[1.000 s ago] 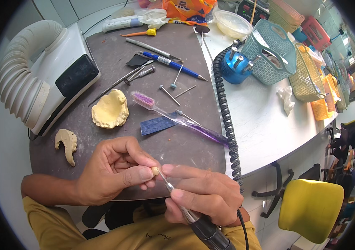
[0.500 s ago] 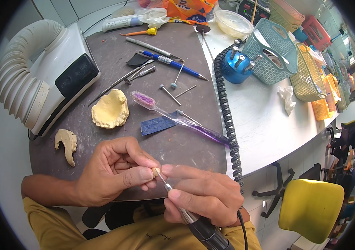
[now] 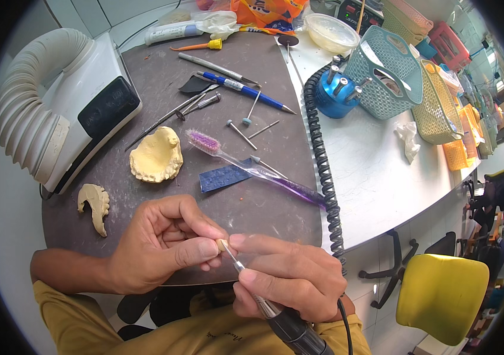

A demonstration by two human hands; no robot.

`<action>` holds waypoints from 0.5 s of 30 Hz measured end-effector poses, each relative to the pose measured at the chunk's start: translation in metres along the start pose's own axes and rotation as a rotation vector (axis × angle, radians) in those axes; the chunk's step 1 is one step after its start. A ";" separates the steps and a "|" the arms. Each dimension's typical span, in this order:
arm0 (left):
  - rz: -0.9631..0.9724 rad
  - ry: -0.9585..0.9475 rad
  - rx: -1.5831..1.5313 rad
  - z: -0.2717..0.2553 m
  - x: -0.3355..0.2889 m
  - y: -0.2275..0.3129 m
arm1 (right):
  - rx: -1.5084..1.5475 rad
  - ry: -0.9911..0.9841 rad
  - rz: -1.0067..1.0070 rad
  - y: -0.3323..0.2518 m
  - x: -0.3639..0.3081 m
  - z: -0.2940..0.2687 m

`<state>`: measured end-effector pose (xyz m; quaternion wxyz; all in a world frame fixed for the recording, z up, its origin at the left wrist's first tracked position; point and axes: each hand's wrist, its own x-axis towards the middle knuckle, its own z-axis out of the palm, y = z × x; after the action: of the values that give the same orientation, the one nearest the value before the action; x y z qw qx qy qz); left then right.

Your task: The person uses a rotary carving tool to shape a small, tooth-like object held in their left hand. They then switch to a larger dental cast model and continue carving the surface of the teeth on the cast. The workspace contains various dental tools and materials.

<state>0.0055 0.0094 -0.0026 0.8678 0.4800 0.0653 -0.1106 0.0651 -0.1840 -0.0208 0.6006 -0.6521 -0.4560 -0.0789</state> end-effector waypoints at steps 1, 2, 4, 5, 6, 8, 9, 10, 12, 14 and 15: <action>-0.005 0.000 -0.004 0.000 0.000 0.000 | 0.001 0.002 -0.001 0.000 0.000 0.000; -0.010 0.000 -0.008 0.000 0.000 0.000 | 0.001 -0.002 -0.004 0.000 0.000 0.000; -0.005 -0.003 -0.007 -0.001 -0.001 0.000 | -0.001 -0.010 -0.008 0.000 0.000 -0.001; -0.003 -0.005 -0.006 -0.001 -0.001 0.000 | 0.000 0.005 0.010 -0.001 0.000 0.000; -0.002 -0.003 -0.004 0.000 0.000 0.000 | 0.000 0.019 0.027 -0.002 0.000 0.001; 0.001 0.000 0.002 0.000 0.000 0.000 | 0.000 0.025 0.025 -0.002 -0.001 0.002; 0.003 0.001 0.002 0.000 0.001 -0.001 | -0.002 0.017 0.006 0.001 0.000 0.001; 0.006 0.006 0.003 0.000 0.000 -0.001 | 0.000 0.007 -0.015 0.002 0.000 0.001; 0.012 0.014 0.010 0.000 -0.001 -0.001 | -0.008 0.002 -0.008 0.000 0.002 0.002; 0.016 0.008 0.018 0.000 -0.001 -0.001 | -0.015 0.016 0.009 -0.001 0.001 0.002; 0.016 0.006 0.019 0.000 0.000 -0.001 | -0.013 0.031 0.023 -0.002 0.001 0.003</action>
<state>0.0049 0.0093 -0.0031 0.8638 0.4892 0.0630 -0.1026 0.0628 -0.1814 -0.0199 0.6042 -0.6598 -0.4386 -0.0852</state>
